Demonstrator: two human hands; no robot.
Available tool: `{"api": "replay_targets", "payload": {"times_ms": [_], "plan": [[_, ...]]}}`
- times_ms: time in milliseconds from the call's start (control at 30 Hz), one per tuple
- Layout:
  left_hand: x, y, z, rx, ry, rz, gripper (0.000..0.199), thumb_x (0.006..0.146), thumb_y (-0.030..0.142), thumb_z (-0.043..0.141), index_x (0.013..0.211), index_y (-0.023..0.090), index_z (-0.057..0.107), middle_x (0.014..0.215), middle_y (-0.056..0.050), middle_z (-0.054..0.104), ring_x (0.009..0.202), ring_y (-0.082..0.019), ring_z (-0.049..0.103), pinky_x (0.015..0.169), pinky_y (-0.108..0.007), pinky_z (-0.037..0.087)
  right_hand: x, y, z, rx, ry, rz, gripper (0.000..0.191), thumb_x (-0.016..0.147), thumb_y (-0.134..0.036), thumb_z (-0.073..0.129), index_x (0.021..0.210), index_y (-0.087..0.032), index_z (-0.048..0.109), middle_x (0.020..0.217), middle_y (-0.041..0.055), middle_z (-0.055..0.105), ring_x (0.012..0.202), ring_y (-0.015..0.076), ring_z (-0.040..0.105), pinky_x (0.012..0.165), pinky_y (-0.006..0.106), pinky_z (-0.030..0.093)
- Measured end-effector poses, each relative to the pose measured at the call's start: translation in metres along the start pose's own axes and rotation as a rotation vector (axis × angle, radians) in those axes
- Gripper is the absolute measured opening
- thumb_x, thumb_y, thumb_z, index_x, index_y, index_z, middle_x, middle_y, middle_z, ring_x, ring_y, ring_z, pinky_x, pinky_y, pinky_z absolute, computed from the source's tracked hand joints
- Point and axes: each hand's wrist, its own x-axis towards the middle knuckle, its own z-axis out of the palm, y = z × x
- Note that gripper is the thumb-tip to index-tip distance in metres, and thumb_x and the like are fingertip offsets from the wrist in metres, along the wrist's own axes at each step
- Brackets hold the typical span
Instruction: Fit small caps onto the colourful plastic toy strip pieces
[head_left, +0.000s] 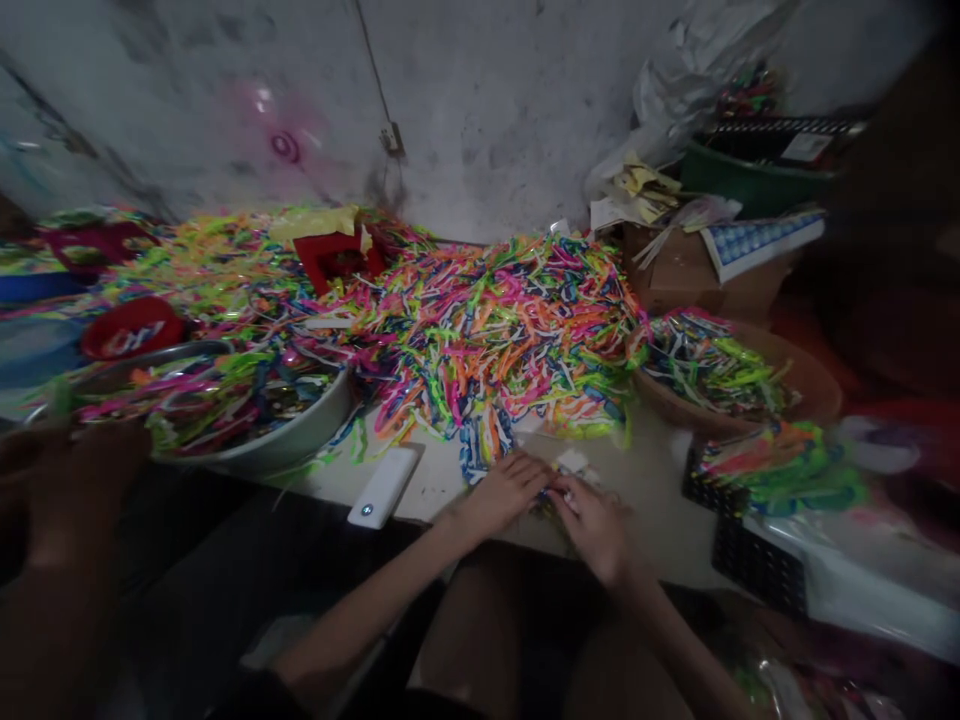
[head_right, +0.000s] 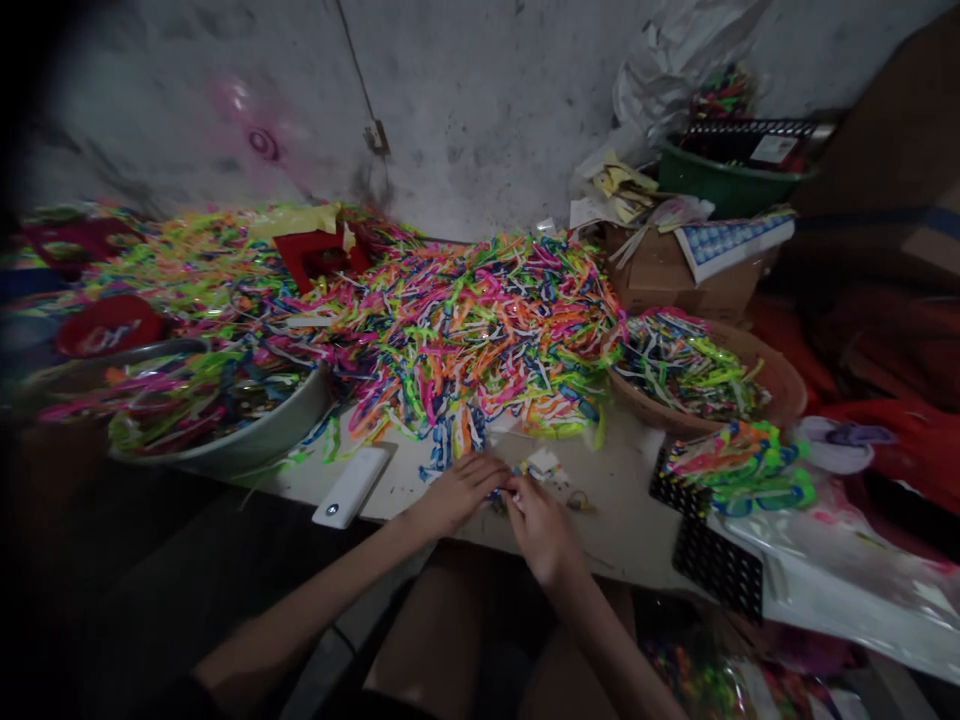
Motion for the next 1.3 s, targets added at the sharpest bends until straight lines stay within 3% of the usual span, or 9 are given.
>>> {"api": "replay_targets", "payload": {"times_ms": [100,233,400,533,700,800,867,1067,1300], "plan": [[-0.003,0.016,-0.010,-0.002,-0.002,0.005,0.016,0.091,0.024,0.052,0.104,0.015,0.051,0.091,-0.005,0.066,0.083,-0.019,0.065,0.073,-0.029,0.051,-0.020,-0.012,-0.014,0.096,0.003,-0.022,0.018,0.088,-0.034,0.045,0.090,-0.021,0.057,0.083,0.0031,0.068,0.074,0.0165,0.064,0.068,0.025,0.048],[-0.011,0.031,-0.022,0.030,0.036,-0.094,0.029,0.097,0.037,0.036,0.096,0.011,0.049,0.078,-0.008,0.065,0.069,-0.022,0.066,0.057,-0.030,0.052,-0.041,-0.015,-0.040,0.082,-0.050,-0.101,0.014,0.085,-0.032,0.048,0.083,-0.019,0.053,0.070,0.0032,0.063,0.062,0.0169,0.060,0.057,0.027,0.048],[-0.014,0.042,-0.040,0.056,0.093,0.007,0.025,0.098,0.031,0.031,0.097,0.013,0.048,0.090,-0.009,0.065,0.083,-0.022,0.065,0.066,-0.031,0.052,-0.058,-0.020,-0.055,0.165,-0.064,-0.172,0.029,0.086,-0.023,0.045,0.112,-0.020,0.054,0.109,0.0089,0.067,0.100,0.0197,0.063,0.085,0.032,0.051],[-0.016,0.047,-0.054,0.072,0.168,0.098,0.021,0.098,0.028,0.033,0.099,0.015,0.049,0.086,-0.005,0.064,0.081,-0.019,0.064,0.068,-0.029,0.050,-0.062,-0.027,-0.056,0.274,-0.029,-0.087,0.023,0.084,-0.027,0.053,0.106,-0.023,0.055,0.089,0.0031,0.072,0.075,0.0160,0.069,0.068,0.024,0.055],[-0.020,0.051,-0.064,0.057,0.207,0.144,0.021,0.097,0.030,0.038,0.099,0.014,0.051,0.085,-0.004,0.063,0.080,-0.019,0.062,0.068,-0.029,0.048,-0.063,-0.037,-0.060,0.167,0.052,-0.196,0.020,0.086,-0.032,0.053,0.101,-0.023,0.062,0.072,0.0014,0.069,0.056,0.0147,0.065,0.061,0.024,0.055],[-0.021,0.052,-0.065,0.065,0.240,0.149,0.017,0.096,0.028,0.042,0.098,0.014,0.052,0.082,-0.003,0.063,0.076,-0.018,0.062,0.067,-0.029,0.048,-0.064,-0.040,-0.060,0.145,0.054,-0.188,0.021,0.089,-0.035,0.050,0.099,-0.021,0.063,0.061,-0.0009,0.065,0.047,0.0128,0.060,0.052,0.021,0.052],[-0.022,0.053,-0.065,0.075,0.263,0.152,0.016,0.095,0.025,0.043,0.100,0.013,0.052,0.082,-0.003,0.064,0.076,-0.017,0.062,0.067,-0.029,0.049,-0.064,-0.042,-0.059,0.127,0.072,-0.209,0.020,0.089,-0.034,0.050,0.098,-0.021,0.063,0.061,-0.0014,0.065,0.049,0.0124,0.062,0.052,0.020,0.052],[-0.020,0.058,-0.070,0.027,0.304,0.137,0.019,0.095,0.028,0.045,0.097,0.013,0.055,0.084,-0.003,0.066,0.078,-0.015,0.064,0.069,-0.026,0.052,-0.064,-0.048,-0.062,0.088,0.271,-0.386,0.011,0.090,-0.023,0.050,0.096,-0.021,0.059,0.089,0.0044,0.069,0.082,0.0137,0.068,0.072,0.019,0.054],[-0.018,0.059,-0.073,-0.018,0.310,0.130,0.019,0.096,0.027,0.044,0.096,0.013,0.056,0.082,-0.002,0.066,0.076,-0.014,0.064,0.069,-0.025,0.053,-0.069,-0.049,-0.059,0.063,0.261,-0.410,0.018,0.090,-0.016,0.050,0.106,-0.023,0.054,0.094,0.0051,0.067,0.089,0.0151,0.066,0.079,0.025,0.054]]}}
